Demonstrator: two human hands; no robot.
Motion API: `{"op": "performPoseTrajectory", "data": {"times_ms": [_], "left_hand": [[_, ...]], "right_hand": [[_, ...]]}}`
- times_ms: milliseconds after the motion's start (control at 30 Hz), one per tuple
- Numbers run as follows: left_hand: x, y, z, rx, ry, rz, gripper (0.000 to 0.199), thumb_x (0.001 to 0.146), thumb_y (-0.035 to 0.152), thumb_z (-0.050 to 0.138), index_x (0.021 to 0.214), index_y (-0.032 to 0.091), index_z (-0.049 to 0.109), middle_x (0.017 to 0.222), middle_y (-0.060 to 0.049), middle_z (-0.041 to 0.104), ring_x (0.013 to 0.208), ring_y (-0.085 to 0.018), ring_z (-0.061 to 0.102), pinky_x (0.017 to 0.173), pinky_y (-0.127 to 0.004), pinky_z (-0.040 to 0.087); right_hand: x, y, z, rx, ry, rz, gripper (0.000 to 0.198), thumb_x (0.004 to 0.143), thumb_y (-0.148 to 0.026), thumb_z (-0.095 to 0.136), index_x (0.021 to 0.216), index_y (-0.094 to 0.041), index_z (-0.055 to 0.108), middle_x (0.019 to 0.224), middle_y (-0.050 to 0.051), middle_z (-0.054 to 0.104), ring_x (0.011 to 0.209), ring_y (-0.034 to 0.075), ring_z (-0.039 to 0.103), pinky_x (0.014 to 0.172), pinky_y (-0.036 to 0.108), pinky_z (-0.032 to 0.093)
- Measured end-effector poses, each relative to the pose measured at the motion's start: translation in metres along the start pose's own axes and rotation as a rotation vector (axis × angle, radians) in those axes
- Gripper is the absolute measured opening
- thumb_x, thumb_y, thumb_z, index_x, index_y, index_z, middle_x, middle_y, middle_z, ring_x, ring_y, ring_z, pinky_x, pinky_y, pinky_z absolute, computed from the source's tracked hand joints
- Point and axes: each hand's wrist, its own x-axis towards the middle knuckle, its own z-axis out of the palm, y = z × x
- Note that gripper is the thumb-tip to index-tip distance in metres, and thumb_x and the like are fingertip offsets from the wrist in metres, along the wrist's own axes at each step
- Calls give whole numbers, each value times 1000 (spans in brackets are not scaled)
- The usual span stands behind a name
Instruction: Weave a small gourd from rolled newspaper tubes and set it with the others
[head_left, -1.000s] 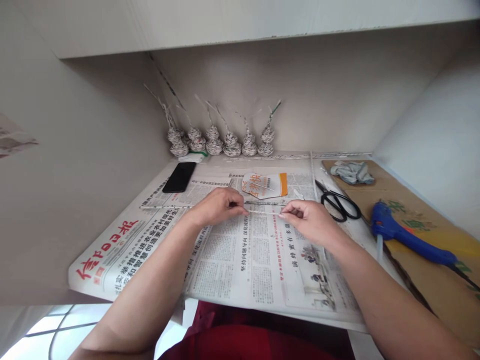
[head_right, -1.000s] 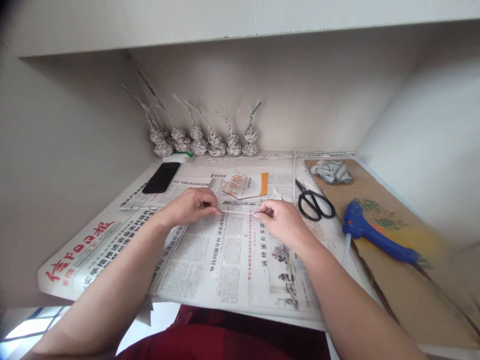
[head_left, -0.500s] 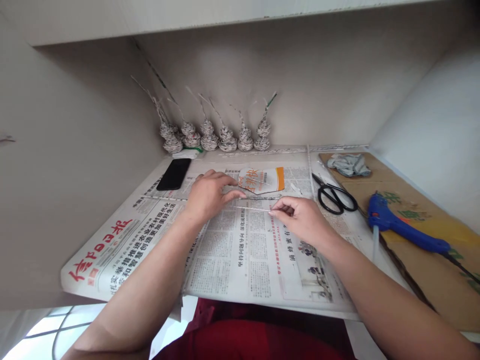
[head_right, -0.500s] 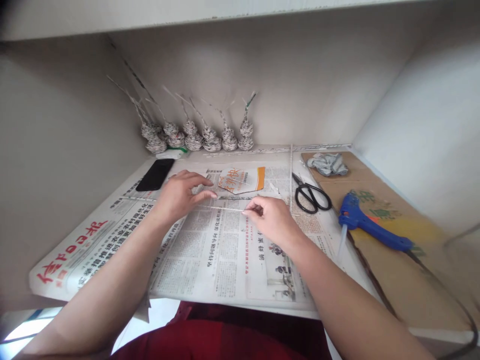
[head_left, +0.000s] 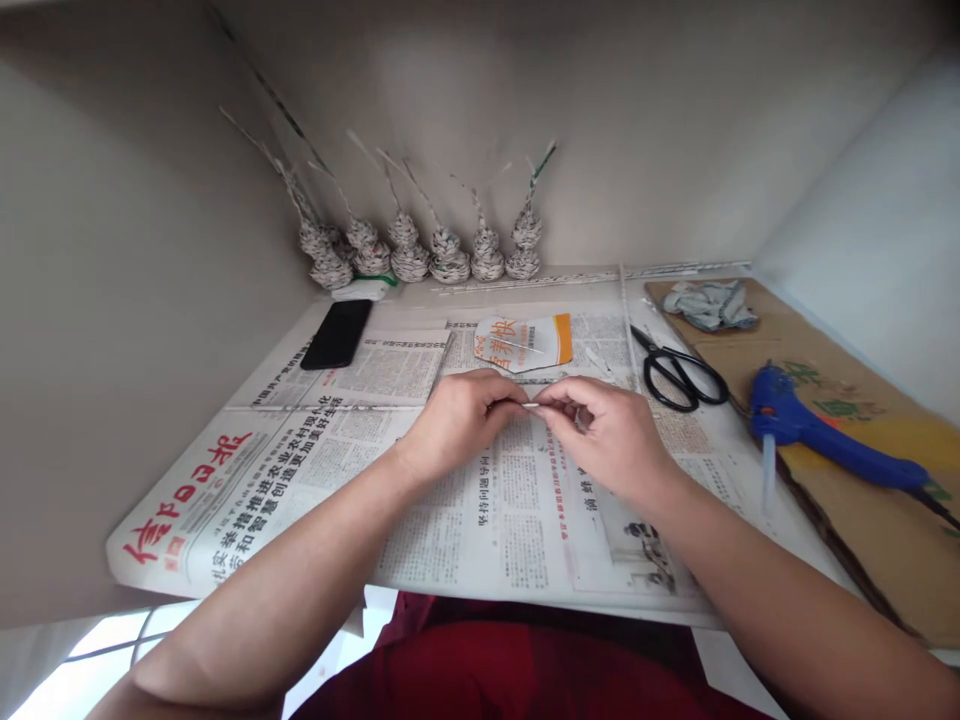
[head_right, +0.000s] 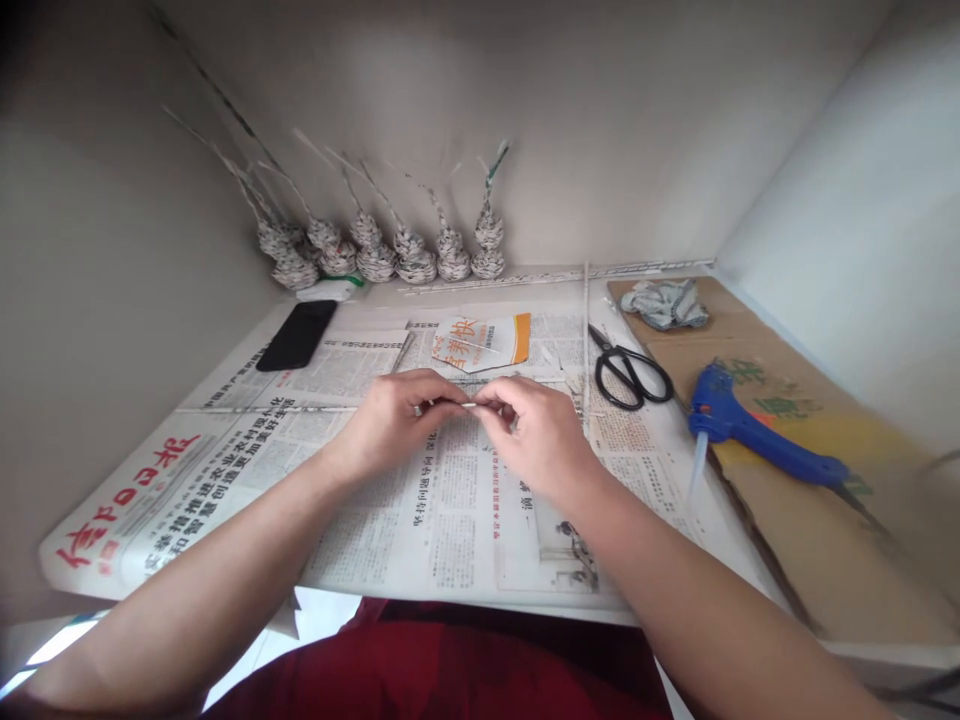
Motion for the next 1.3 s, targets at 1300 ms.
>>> {"op": "performPoseTrajectory", "data": {"times_ms": [1300], "left_hand": [[0, -10, -2, 79, -23, 26, 10, 89, 25, 63, 91, 20, 72, 92, -3, 75, 84, -17, 70, 81, -30, 54]], "right_hand": [[26, 58, -66, -295, 84, 333, 8, 83, -28, 65, 82, -22, 71, 77, 2, 74, 67, 18, 63, 62, 30, 43]]}}
